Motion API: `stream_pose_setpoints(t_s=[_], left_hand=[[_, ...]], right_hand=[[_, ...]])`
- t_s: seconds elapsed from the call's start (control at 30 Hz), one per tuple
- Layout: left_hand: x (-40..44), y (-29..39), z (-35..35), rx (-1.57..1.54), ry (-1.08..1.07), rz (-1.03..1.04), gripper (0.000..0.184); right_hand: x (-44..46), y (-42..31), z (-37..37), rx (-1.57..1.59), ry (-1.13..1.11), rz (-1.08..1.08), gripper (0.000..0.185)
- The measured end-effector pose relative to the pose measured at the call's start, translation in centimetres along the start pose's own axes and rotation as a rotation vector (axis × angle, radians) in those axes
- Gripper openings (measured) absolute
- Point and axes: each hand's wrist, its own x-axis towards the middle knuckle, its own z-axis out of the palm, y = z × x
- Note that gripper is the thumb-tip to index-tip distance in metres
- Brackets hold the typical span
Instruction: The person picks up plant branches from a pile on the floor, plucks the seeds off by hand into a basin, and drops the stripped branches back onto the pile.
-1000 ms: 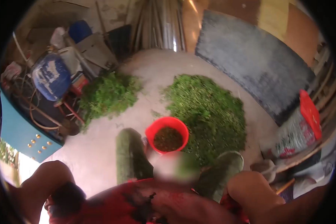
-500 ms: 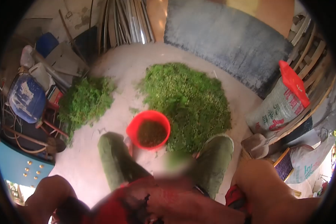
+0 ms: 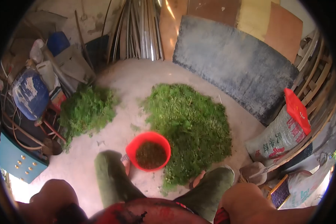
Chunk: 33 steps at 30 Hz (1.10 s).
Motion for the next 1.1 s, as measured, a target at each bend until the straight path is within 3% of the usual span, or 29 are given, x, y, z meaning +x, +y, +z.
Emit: stream_pose_setpoints(t_s=[0.2, 0.27, 0.4, 0.47, 0.53, 0.83, 1.1], left_hand=[[0.8, -2.6, 0.2, -0.024, -0.007, 0.036, 0.047], [0.5, -3.8, 0.6, -0.022, -0.011, 0.059, 0.046], [-0.3, -6.4, 1.6, -0.057, -0.007, 0.073, 0.044], [-0.4, -7.3, 2.0, -0.062, 0.001, 0.068, 0.044], [-0.4, -7.8, 2.0, -0.063, -0.007, 0.059, 0.043], [-1.4, -9.0, 2.3, -0.017, 0.023, 0.046, 0.039], [-1.4, -10.6, 2.3, 0.046, 0.013, 0.087, 0.036]], right_hand=[[1.3, 0.8, -2.1, -0.487, 0.153, -0.26, 0.05], [2.6, 0.5, -2.4, -0.524, 0.094, -0.246, 0.051], [6.0, -0.1, -2.0, -0.161, -0.375, 0.32, 0.028], [3.4, 0.9, -0.1, 0.201, -0.263, 0.317, 0.023], [1.9, 1.5, 0.9, 0.324, -0.208, 0.299, 0.022], [0.2, 2.2, 1.2, 0.386, -0.17, 0.326, 0.021], [-0.4, 2.0, 1.6, 0.408, -0.109, 0.155, 0.021]])
